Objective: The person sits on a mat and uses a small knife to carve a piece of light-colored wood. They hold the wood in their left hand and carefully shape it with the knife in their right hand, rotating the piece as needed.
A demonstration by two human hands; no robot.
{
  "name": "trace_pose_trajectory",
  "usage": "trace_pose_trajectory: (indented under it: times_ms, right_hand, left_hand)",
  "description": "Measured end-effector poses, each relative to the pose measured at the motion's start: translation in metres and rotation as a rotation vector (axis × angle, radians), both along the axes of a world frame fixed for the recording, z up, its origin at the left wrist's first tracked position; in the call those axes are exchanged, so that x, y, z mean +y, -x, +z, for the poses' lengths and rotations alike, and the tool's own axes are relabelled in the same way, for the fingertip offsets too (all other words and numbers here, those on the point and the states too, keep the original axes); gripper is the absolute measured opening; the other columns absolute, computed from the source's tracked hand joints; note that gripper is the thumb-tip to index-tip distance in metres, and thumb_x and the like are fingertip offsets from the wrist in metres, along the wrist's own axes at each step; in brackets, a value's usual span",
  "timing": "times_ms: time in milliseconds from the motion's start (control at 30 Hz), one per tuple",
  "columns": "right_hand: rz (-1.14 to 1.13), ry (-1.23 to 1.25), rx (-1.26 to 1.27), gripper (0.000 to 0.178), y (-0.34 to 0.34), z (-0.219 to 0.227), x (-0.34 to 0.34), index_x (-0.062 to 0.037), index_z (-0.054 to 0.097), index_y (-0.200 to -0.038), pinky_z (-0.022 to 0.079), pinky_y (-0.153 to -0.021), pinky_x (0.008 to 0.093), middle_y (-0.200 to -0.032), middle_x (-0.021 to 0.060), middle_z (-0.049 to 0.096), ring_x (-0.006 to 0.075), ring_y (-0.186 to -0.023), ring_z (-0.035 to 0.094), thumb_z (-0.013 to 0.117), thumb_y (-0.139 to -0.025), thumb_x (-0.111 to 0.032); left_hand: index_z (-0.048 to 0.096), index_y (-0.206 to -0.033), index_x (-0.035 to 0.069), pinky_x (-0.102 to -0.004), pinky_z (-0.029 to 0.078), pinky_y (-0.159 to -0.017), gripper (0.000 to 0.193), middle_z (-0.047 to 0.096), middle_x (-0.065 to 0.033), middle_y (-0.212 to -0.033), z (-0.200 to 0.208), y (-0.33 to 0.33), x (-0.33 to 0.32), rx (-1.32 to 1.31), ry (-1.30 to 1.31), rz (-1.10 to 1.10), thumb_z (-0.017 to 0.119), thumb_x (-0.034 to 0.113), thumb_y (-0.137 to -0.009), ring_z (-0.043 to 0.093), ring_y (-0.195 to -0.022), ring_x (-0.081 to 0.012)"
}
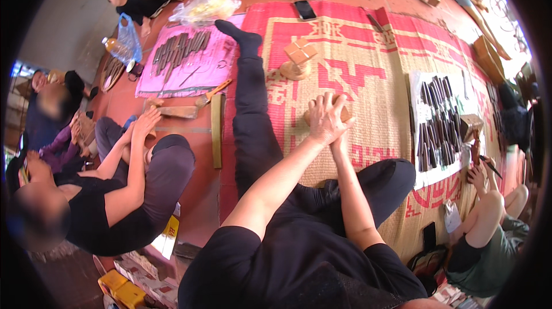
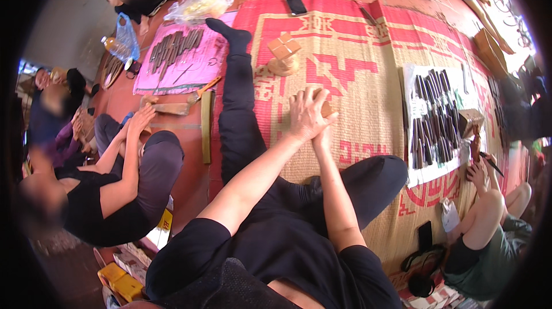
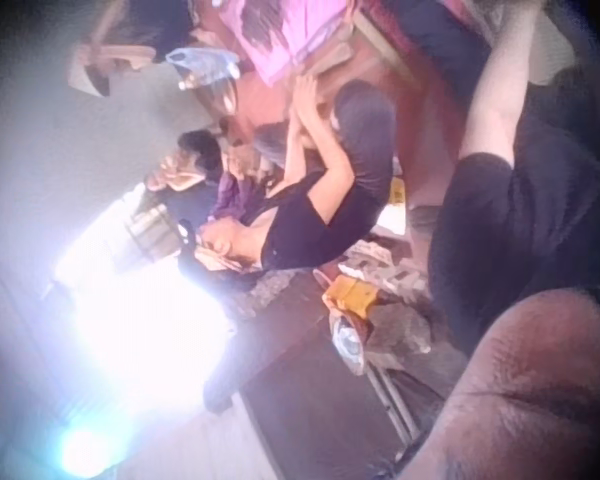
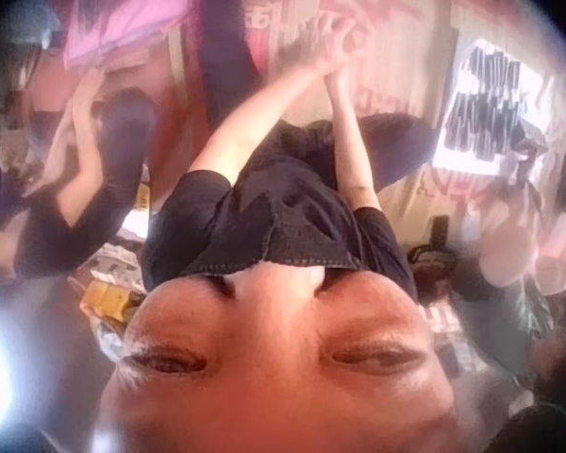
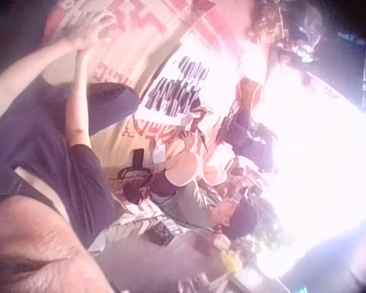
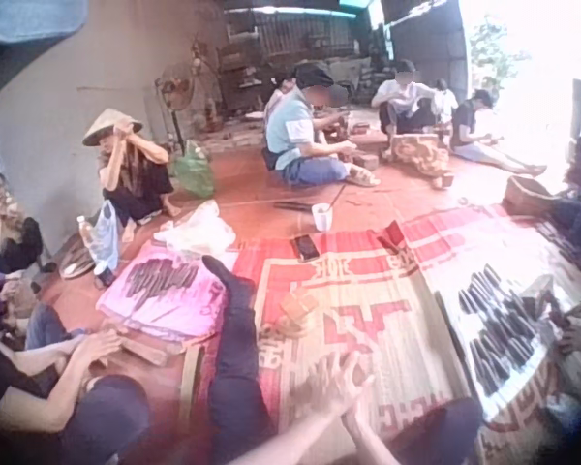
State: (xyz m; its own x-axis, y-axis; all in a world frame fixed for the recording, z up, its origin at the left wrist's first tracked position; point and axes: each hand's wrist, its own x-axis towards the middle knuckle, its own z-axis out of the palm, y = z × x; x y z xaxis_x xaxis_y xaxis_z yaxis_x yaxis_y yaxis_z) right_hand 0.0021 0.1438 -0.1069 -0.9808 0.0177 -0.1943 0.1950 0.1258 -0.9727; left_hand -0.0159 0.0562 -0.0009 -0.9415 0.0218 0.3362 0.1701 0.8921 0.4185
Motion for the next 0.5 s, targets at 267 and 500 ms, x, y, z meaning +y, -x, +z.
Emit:
trace_pose_trajectory:
  times_ms: [267, 500]
  right_hand:
    - [0.037, -0.503, 0.109, 0.044, -0.004, 0.003, -0.007, -0.0077, 0.057, -0.128, 0.049, -0.084, 0.0487, -0.109, 0.0245, 0.067, 0.0404, -0.102, 0.064, 0.052, -0.094, -0.035]
    - [0.125, -0.508, -0.014, 0.045, -0.029, 0.027, -0.018, -0.0036, 0.056, -0.128, 0.048, -0.084, 0.0485, -0.111, 0.0269, 0.065, 0.0430, -0.103, 0.062, 0.053, -0.094, -0.033]
  left_hand:
    - [0.059, -0.124, 0.016, -0.0472, 0.037, -0.090, 0.066, 0.053, -0.0087, -0.118, -0.004, 0.001, 0.000, -0.019, 0.025, 0.003, 0.078, 0.049, -0.069, 0.051, -0.107, -0.0279]
    - [0.058, -0.123, 0.017, -0.0471, 0.038, -0.089, 0.066, 0.054, -0.0090, -0.116, -0.006, 0.001, -0.002, -0.014, 0.052, 0.007, 0.078, 0.049, -0.069, 0.052, -0.106, -0.0284]
